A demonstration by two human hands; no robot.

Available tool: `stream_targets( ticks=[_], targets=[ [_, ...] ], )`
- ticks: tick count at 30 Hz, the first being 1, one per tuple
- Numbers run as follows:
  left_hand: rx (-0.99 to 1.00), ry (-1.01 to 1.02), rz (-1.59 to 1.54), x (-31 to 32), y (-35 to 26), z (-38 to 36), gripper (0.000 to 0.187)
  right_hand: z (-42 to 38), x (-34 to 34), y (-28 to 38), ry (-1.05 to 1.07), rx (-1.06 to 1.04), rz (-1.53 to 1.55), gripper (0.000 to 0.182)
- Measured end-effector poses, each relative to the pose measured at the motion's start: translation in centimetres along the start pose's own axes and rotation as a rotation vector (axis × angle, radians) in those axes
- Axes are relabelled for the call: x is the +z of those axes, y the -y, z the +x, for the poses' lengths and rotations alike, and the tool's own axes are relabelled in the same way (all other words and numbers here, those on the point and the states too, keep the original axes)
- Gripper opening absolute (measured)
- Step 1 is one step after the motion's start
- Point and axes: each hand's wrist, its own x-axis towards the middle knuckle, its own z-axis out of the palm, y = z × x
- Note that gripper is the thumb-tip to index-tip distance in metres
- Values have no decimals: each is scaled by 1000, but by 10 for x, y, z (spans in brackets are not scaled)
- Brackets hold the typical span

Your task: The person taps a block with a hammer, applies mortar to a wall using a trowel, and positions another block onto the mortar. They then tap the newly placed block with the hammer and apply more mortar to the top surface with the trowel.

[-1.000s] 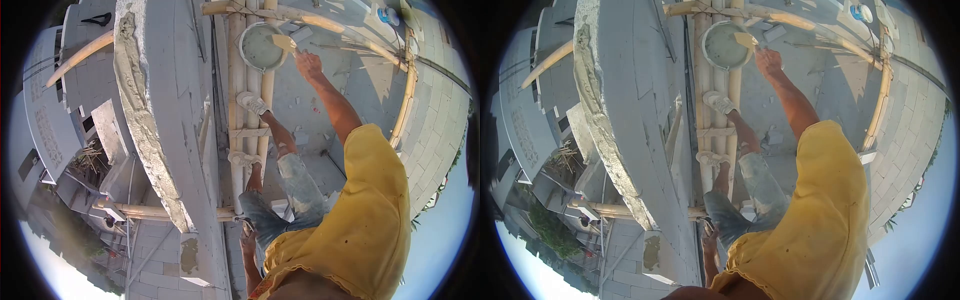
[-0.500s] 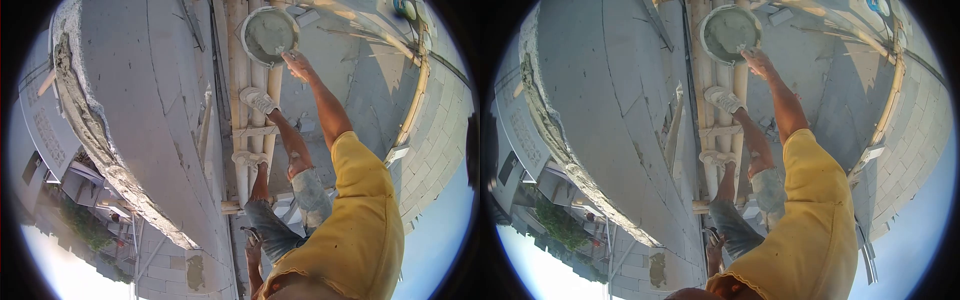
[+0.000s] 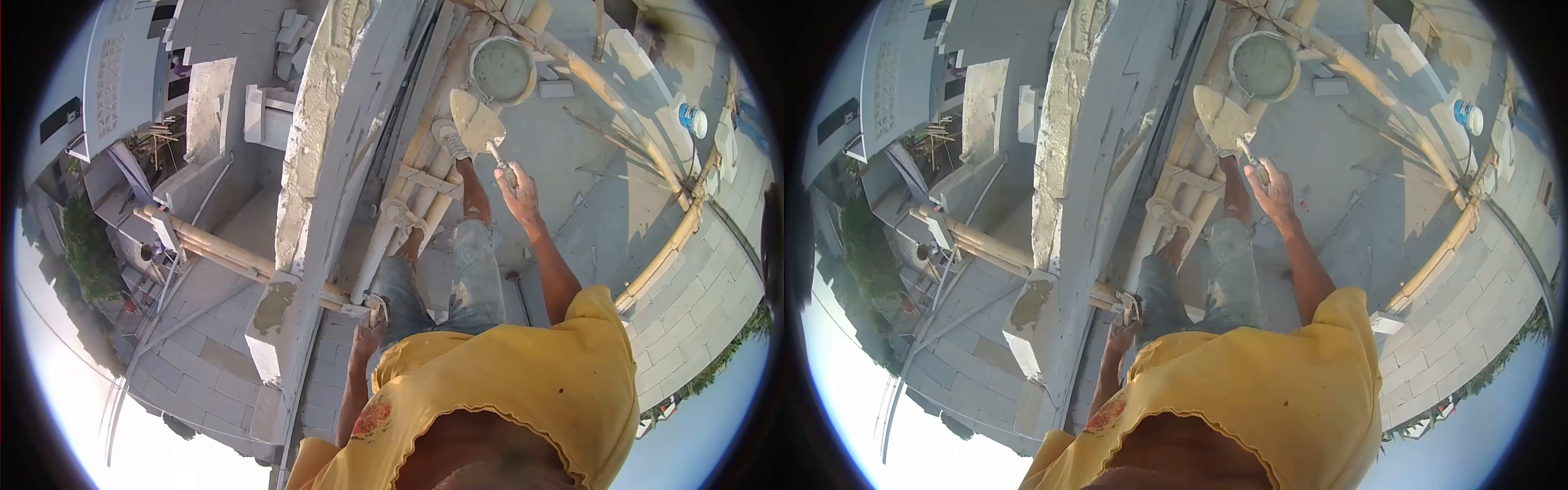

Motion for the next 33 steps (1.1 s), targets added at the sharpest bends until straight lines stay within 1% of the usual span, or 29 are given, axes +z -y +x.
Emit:
stream_targets(
  ticks=[1,2,4,6,7,8,10,11,12,15,18,20,22,23,24,25,28,29,30,31,32,33],
  targets=[
    [-42,30,145,-11,-15,-15,30,-23,0,36,127,15,72,41],
    [20,-2,84,-16,25,-10,35,-41,3,76,206,-38,148,40],
    [164,-82,147,-26,33,-23,35,-83,12,149,340,-131,286,38],
    [8,-133,158,-39,47,-35,34,-126,41,206,334,-359,281,38],
    [-68,-133,166,-41,56,-44,33,-148,62,222,386,-368,298,39],
    [78,-180,103,-44,45,-62,31,-166,84,231,428,-375,312,41],
    [-11,-257,63,-42,81,-57,31,-204,125,256,465,-418,315,43],
    [-60,-290,50,-39,109,-50,31,-221,146,260,465,-446,312,43],
    [200,-284,-218,-31,180,-28,29,-239,167,262,462,-469,310,43],
    [226,-282,-339,-26,216,-50,28,-290,216,272,417,-467,213,46],
    [-48,-303,-330,-23,217,-85,28,-318,245,278,399,-469,95,48],
    [-168,-221,-235,-23,223,-98,30,-335,247,281,395,-491,48,50],
    [-186,-166,-229,-15,253,-100,32,-342,235,262,352,-541,78,49],
    [-148,-145,-269,-3,297,-89,33,-342,223,253,325,-568,98,49],
    [-108,-125,-306,-4,319,-77,34,-339,204,243,356,-548,110,49],
    [21,-144,-39,-13,319,-70,34,-336,179,232,391,-526,120,50],
    [374,-177,741,-14,318,-67,34,-322,151,233,435,-400,91,49],
    [253,-166,446,-15,311,-60,33,-312,152,239,441,-343,82,49],
    [128,-154,156,-22,289,-52,32,-302,152,247,445,-286,72,48],
    [2,-144,-131,-26,275,-46,32,-294,162,254,443,-308,61,49],
    [204,-284,-47,-23,276,-36,24,-287,172,263,442,-331,53,49],
    [177,-261,-63,-22,270,-37,22,-289,179,270,447,-351,47,49]
  ],
)
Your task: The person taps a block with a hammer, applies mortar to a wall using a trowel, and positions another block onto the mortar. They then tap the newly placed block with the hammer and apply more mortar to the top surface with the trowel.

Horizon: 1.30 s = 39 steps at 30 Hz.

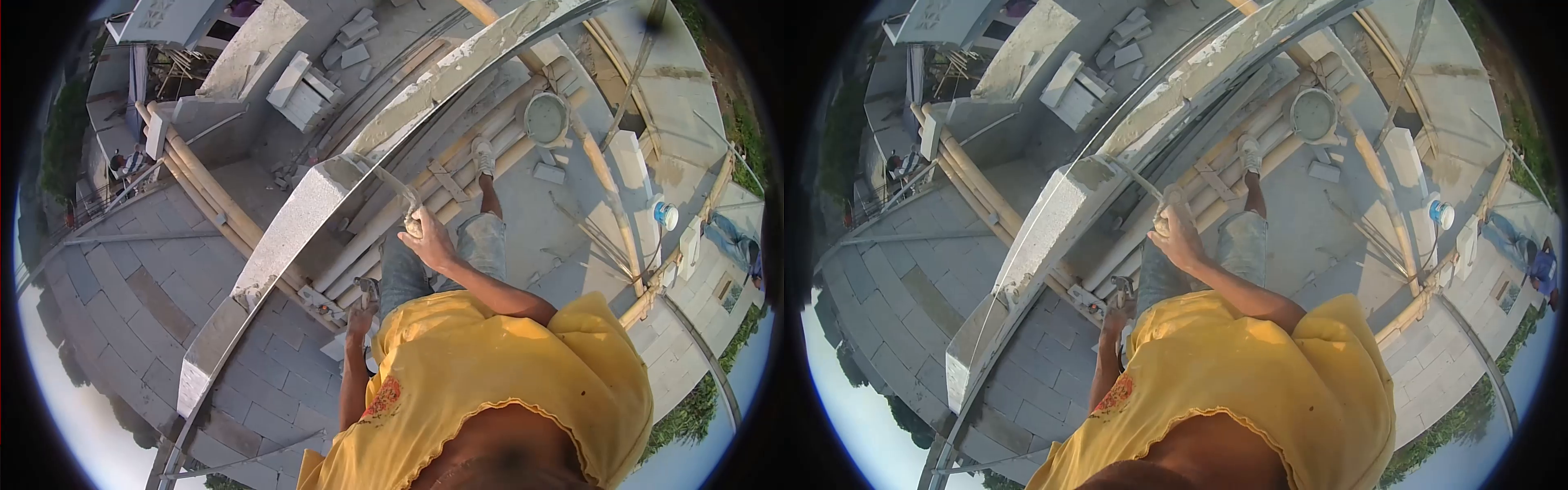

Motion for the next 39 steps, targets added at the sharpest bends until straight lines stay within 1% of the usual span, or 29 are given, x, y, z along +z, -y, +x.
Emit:
stream_targets(
  ticks=[1,3,4,5,7,9,11,12,13,14,16,17,19,21,23,24,26,27,28,30,31,33,36,37,39],
  targets=[
    [-28,17,-14,-1,-17,3,20,2,3,12,92,16,19,49],
    [-77,30,-128,-6,-54,-4,17,-8,3,42,91,41,44,49],
    [-87,23,-235,-9,-91,-12,16,-11,0,55,87,45,49,49],
    [-99,19,-346,-9,-113,-17,15,-16,-3,61,95,10,35,49],
    [-164,62,-304,-4,-122,-17,17,-30,-10,66,64,-82,23,49],
    [-104,60,-285,6,-115,-15,19,-42,-21,68,59,-153,36,49],
    [68,11,-280,21,-83,-10,21,-49,-45,61,159,-78,186,49],
    [10,16,-282,22,-85,-10,22,-51,-56,54,213,-40,259,50],
    [-54,21,-283,20,-90,-15,23,-49,-58,41,192,2,297,51],
    [-122,30,-282,18,-93,-22,24,-43,-59,27,135,-29,177,51],
    [-179,29,-420,18,-97,-29,29,-18,-53,1,77,2,101,45],
    [-205,25,-489,17,-98,-30,31,-2,-44,-14,28,-55,10,42],
    [-232,21,-432,22,-86,-31,31,35,-24,-43,-70,-172,-172,37],
    [-258,25,-345,23,-75,-40,28,66,-11,-66,1,-211,-290,31],
    [-275,35,-229,21,-77,-54,22,83,6,-86,-3,-217,-366,28],
    [-238,19,-238,26,-64,-59,23,91,14,-95,-6,-221,-406,27],
    [-161,-7,-260,39,-30,-62,23,103,27,-109,58,-163,-497,26],
    [-180,9,-178,36,-33,-65,24,107,31,-117,91,-131,-545,25],
    [-216,10,-203,32,-46,-68,25,109,31,-130,106,-151,-583,25],
    [-288,15,-244,22,-68,-73,26,105,19,-152,133,-186,-656,26],
    [-285,2,-288,23,-58,-70,26,96,5,-156,81,-137,-595,30],
    [-274,-7,-378,28,-38,-63,27,73,-32,-194,136,-242,-670,33],
    [-365,29,-256,10,-95,-55,33,40,-110,-197,132,72,-574,37],
    [-423,2,-227,12,-93,-48,40,33,-134,-198,73,167,-544,38],
    [-398,108,-210,13,-88,-29,43,19,-179,-205,-40,349,-469,41]
  ],
)
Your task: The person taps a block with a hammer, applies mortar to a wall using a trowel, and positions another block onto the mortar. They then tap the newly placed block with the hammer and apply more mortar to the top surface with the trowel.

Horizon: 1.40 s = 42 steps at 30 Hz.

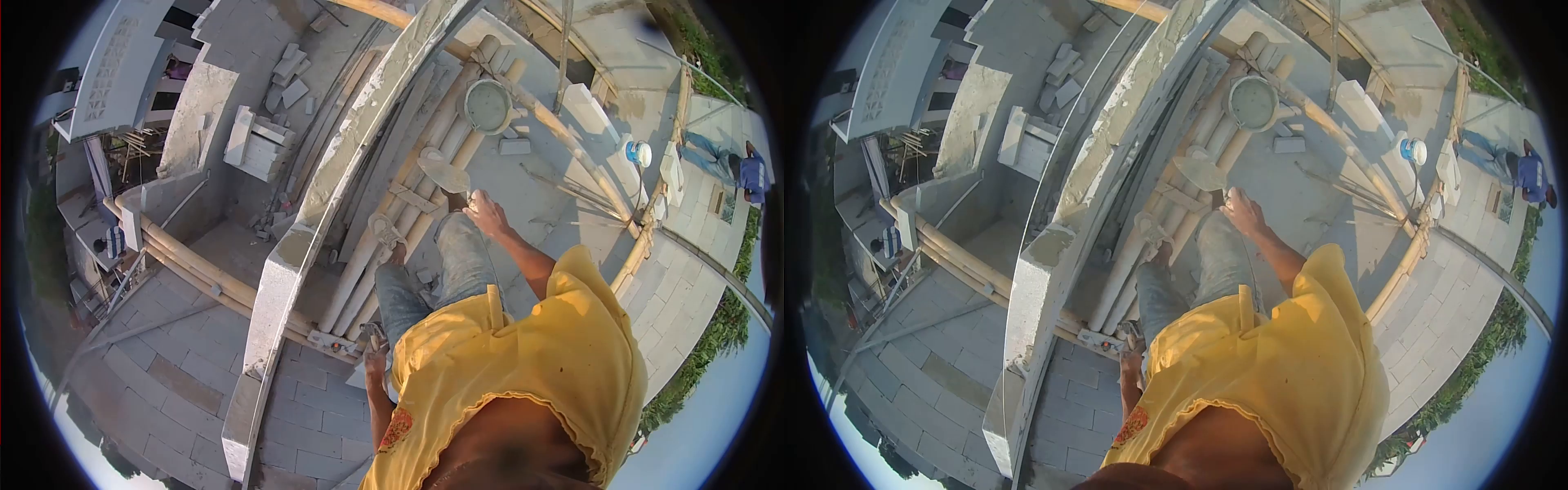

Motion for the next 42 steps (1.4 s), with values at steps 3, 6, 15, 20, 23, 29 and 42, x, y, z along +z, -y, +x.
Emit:
stream_targets(
  ticks=[3,6,15,20,23,29,42],
  targets=[
    [139,21,23,4,-17,19,39,27,-27,-51,-15,215,-109,41],
    [162,-20,116,15,-80,-9,27,84,-36,-107,-22,390,-167,39],
    [259,60,4,69,-160,-26,30,165,-143,-131,39,507,-249,33],
    [546,-65,249,87,-166,-33,22,65,-112,-127,348,260,-221,63],
    [606,-185,290,84,-185,-66,25,3,-97,-52,628,438,278,62],
    [948,-243,-289,39,-205,-157,23,-6,-96,62,908,-4,143,49],
    [1119,-713,-1164,27,-199,-204,36,-126,-86,369,1110,-1253,-104,31]
  ],
)
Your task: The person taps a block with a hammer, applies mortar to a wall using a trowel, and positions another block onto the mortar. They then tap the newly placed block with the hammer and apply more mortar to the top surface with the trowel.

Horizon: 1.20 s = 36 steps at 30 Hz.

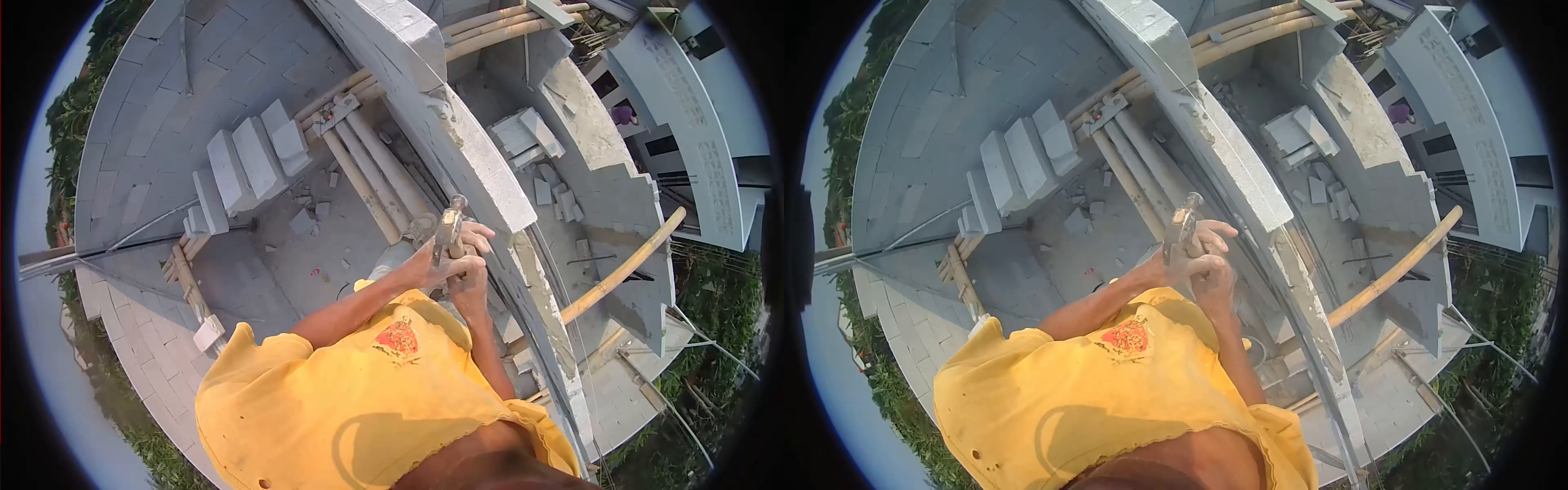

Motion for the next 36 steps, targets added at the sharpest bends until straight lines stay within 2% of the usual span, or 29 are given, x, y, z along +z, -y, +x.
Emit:
stream_targets(
  ticks=[1,2,5,6,7,9,10,11,12,14,17,20,23,27,31,33,34,36],
  targets=[
    [50,-1,118,-5,3,-8,39,5,2,12,-34,-58,30,27],
    [-46,18,402,-14,1,-24,57,10,4,24,-67,-116,58,24],
    [-242,-58,427,-57,49,-72,72,21,7,17,71,50,6,22],
    [-366,-148,348,-74,58,-90,76,25,7,9,157,175,-73,23],
    [-489,-235,263,-94,68,-111,80,32,10,12,161,186,-99,24],
    [-728,-503,350,-147,137,-171,78,54,17,20,166,208,-155,25],
    [-763,-708,397,-169,181,-214,76,67,22,20,206,210,-201,25],
    [-860,-875,277,-184,185,-244,73,84,26,19,243,212,-246,26],
    [-972,-973,335,-206,217,-286,71,103,32,20,279,211,-289,27],
    [-1062,-1154,249,-234,252,-351,70,138,47,31,275,201,-253,27],
    [-1057,-1281,-103,-248,157,-328,68,188,77,42,257,184,-209,25],
    [-1050,-1271,-202,-277,110,-290,66,234,112,64,201,238,-105,22],
    [-763,-1249,-162,-295,120,-271,64,264,137,69,212,356,-4,21],
    [-735,-1288,-276,-295,97,-243,63,316,169,96,312,563,164,23],
    [-673,-1485,-440,-257,172,-280,63,382,213,95,455,625,192,24],
    [-840,-1509,-405,-242,169,-293,65,422,244,104,513,651,231,24],
    [-926,-1581,-566,-239,166,-291,66,445,262,108,541,666,252,24],
    [-959,-1677,-715,-244,165,-283,66,486,297,116,616,706,266,24]
  ],
)
